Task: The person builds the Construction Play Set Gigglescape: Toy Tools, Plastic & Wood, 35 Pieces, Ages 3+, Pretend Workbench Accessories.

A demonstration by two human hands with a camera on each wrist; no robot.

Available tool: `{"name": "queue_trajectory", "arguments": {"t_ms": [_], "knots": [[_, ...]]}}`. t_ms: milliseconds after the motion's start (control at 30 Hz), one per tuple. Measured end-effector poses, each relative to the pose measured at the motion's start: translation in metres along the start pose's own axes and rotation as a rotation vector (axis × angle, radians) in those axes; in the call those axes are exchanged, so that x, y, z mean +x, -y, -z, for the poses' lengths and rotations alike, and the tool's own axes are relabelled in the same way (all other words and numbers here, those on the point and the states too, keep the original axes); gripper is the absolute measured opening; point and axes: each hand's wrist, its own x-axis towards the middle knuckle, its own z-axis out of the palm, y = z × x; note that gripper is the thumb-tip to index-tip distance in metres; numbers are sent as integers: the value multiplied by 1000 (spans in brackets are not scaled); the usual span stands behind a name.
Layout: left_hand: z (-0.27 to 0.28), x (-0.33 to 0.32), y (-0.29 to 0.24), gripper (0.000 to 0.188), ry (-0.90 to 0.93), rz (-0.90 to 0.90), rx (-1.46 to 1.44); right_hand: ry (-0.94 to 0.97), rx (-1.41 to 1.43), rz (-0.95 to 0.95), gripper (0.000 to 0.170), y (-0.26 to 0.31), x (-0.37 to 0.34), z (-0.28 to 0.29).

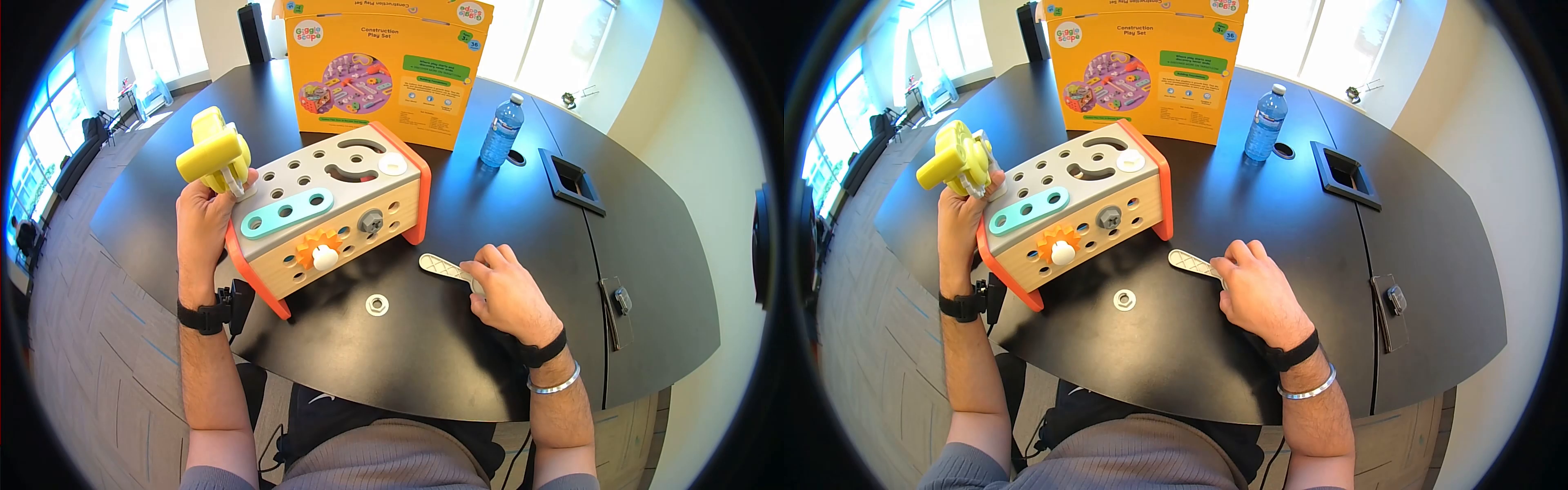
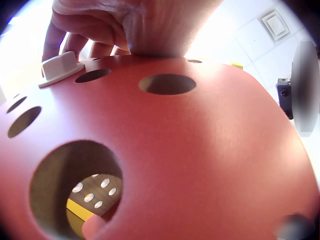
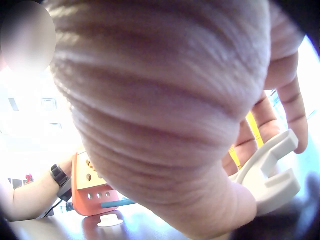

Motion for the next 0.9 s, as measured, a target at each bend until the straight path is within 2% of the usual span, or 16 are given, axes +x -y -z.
{"name": "queue_trajectory", "arguments": {"t_ms": [900], "knots": [[-1,1,7,28,-12,-23,-35,7,37,6,41,1,0,0]]}}
